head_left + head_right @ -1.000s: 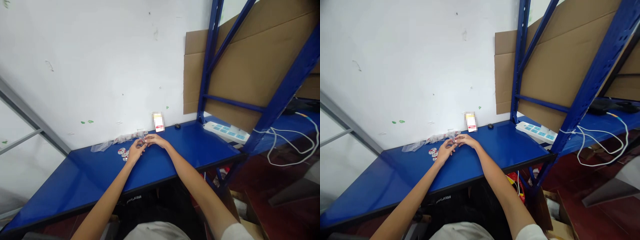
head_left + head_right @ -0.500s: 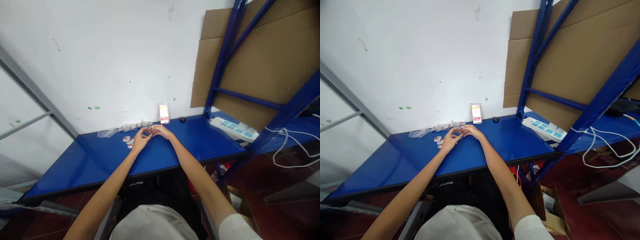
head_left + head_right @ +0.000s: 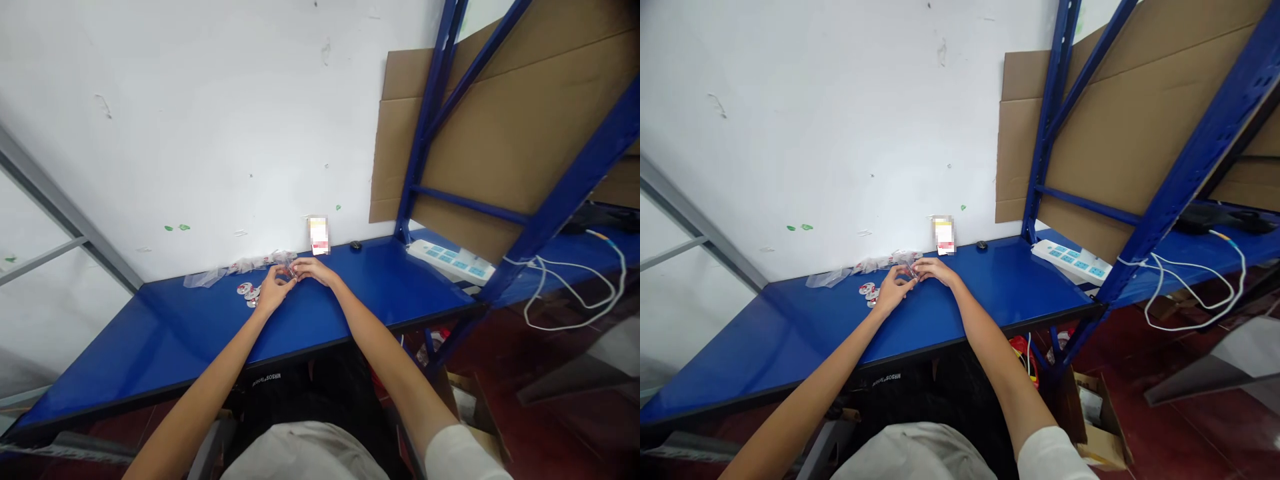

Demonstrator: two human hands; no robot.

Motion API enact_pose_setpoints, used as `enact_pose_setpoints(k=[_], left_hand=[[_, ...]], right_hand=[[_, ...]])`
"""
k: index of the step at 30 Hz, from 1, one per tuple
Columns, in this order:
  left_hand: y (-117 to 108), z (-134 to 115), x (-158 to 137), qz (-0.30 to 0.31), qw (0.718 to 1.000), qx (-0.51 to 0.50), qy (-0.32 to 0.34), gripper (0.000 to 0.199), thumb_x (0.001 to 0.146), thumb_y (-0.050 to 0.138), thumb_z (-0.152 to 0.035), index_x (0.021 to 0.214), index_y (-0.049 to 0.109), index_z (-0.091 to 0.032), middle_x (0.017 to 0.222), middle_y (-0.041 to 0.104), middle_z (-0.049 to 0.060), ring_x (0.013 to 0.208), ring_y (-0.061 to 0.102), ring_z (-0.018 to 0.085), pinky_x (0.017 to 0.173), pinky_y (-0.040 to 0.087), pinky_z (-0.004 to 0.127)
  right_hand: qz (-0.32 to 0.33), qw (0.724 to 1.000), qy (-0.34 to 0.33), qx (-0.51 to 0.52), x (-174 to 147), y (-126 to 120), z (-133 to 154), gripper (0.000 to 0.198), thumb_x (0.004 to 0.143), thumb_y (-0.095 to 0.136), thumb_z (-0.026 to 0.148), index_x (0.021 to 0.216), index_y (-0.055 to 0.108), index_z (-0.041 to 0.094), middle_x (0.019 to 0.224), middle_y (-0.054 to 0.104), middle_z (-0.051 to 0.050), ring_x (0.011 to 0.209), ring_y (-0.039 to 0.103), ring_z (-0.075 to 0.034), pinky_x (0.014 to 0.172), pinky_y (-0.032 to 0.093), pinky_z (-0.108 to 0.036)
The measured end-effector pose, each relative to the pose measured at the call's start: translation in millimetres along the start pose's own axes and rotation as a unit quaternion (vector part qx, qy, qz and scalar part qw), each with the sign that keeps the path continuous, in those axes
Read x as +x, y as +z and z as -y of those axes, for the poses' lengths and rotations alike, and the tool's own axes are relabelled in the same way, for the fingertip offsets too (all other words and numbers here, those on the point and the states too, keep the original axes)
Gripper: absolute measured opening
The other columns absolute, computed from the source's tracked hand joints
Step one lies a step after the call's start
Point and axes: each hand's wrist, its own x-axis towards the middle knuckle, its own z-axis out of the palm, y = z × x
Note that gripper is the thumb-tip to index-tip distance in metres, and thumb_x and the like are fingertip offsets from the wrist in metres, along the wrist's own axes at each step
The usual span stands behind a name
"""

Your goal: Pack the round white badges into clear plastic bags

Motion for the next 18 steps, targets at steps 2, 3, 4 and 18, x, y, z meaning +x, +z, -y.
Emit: enact_pose_setpoints(k=[2,3,4,18], left_hand=[[0.4,0.6,0.3,-0.001,1.000,-0.005,0.003,0.064,0.077,0.087,-0.046,0.130,0.060,-0.022,0.120,0.074,0.010,0.065,0.070,0.015,0.046,0.046,0.023],[0.1,0.2,0.2,0.004,1.000,-0.007,0.005,0.062,0.077,0.087,-0.046,0.128,0.061,-0.022,0.118,0.075,0.009,0.064,0.069,0.015,0.045,0.046,0.023],[-0.3,-0.5,0.0,0.011,1.000,-0.008,0.006,0.060,0.078,0.086,-0.047,0.126,0.062,-0.022,0.115,0.075,0.009,0.064,0.069,0.015,0.045,0.047,0.023],[-1.9,-0.3,-0.1,0.012,1.000,0.006,0.000,0.060,0.078,0.086,-0.049,0.126,0.063,-0.021,0.093,0.076,0.005,0.065,0.068,0.017,0.049,0.049,0.024]], right_hand=[[0.021,1.000,-0.015,-0.015,-0.9,-0.9,0.0,0.041,0.072,0.092,0.035,0.107,0.080,0.017,0.097,0.078,-0.005,0.085,0.072,-0.019,0.077,0.060,-0.028],[0.030,0.999,-0.022,-0.020,-1.4,-1.2,0.1,0.042,0.071,0.093,0.033,0.108,0.081,0.018,0.098,0.078,-0.005,0.087,0.072,-0.019,0.077,0.060,-0.028],[0.035,0.999,-0.028,-0.022,-1.8,-1.3,0.2,0.042,0.070,0.094,0.032,0.108,0.081,0.018,0.099,0.078,-0.005,0.088,0.072,-0.019,0.077,0.060,-0.028],[0.024,1.000,-0.011,-0.006,-5.9,1.6,7.5,0.046,0.075,0.093,0.045,0.108,0.080,0.016,0.096,0.077,-0.006,0.084,0.072,-0.018,0.080,0.060,-0.029]])
